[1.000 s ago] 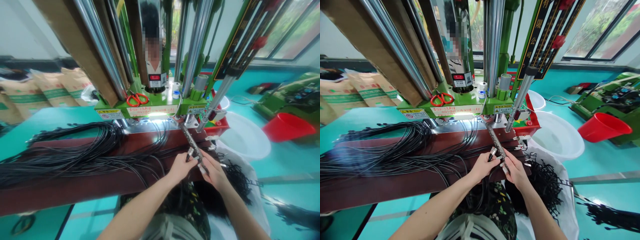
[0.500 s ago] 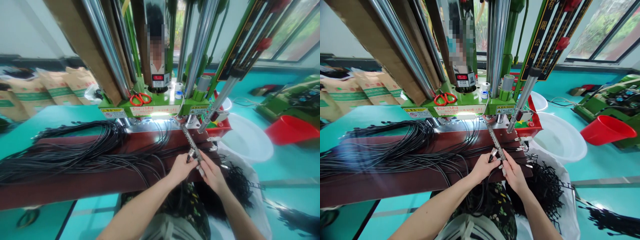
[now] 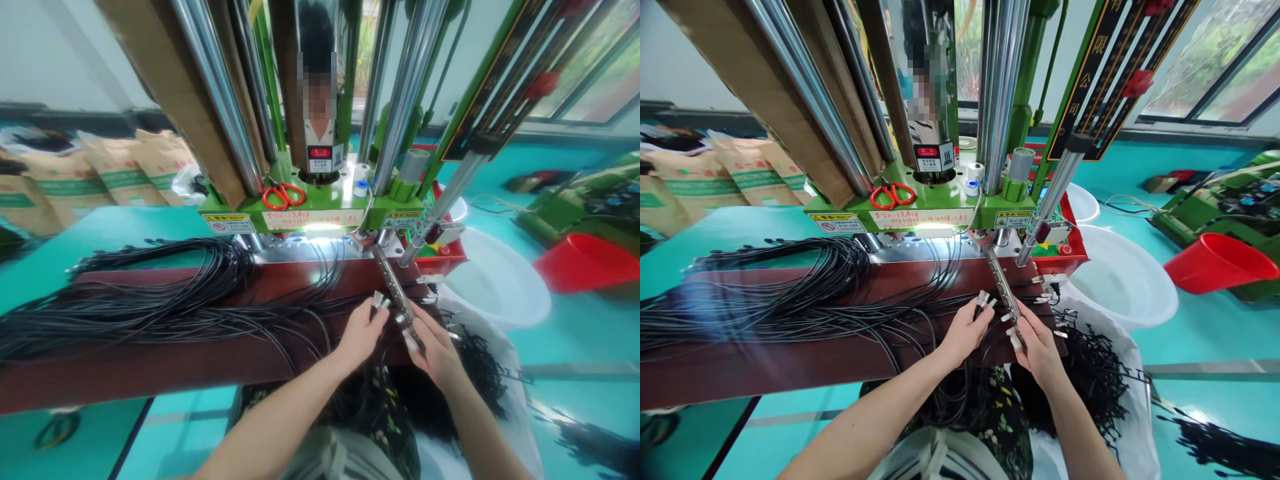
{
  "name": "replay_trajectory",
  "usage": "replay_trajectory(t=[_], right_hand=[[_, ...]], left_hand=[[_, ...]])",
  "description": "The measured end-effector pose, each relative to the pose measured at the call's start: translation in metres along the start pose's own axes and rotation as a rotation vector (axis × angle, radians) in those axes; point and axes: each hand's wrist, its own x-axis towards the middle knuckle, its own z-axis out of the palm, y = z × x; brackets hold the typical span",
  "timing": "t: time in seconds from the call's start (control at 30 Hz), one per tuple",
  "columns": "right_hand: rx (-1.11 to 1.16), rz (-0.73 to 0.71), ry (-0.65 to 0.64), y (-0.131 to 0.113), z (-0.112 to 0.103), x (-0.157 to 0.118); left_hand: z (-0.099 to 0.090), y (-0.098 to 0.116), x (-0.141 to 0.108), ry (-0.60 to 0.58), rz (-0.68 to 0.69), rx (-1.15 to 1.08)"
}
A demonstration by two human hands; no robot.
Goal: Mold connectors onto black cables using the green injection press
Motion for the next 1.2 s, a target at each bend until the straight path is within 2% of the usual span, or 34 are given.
replay_trajectory(t=[0.1,0.33,0.57,0.7,0.83,0.93,1.07,1.2], right_hand=[[-0.027,-0.009,-0.041,0.002,-0.002,0.0],[-0.068,0.011,-0.109,0.002,-0.007,0.002],[-0.199,-0.087,-0.216,0.009,-0.009,0.004],[-0.129,-0.026,-0.135,0.005,-0.005,0.001],[-0.007,0.027,-0.07,-0.002,-0.004,-0.001],[-0.006,0.015,-0.084,-0.002,-0.005,0.0],[-0.064,-0.018,-0.157,0.0,-0.007,0.001],[-0.114,-0.057,-0.242,0.0,-0.009,0.002]], left_hand=[[-0.001,-0.002,0.002,-0.064,0.102,0.115],[-0.004,0.001,0.003,-0.037,0.194,0.17],[-0.008,-0.003,0.002,-0.047,0.168,0.145],[-0.01,0.001,0.001,-0.044,0.169,0.138],[-0.012,0.01,0.003,0.126,0.123,-0.114],[-0.011,0.012,0.002,0.067,0.047,-0.284],[-0.009,0.009,0.002,-0.04,0.059,-0.136],[-0.011,0.004,0.005,0.013,0.042,-0.062]])
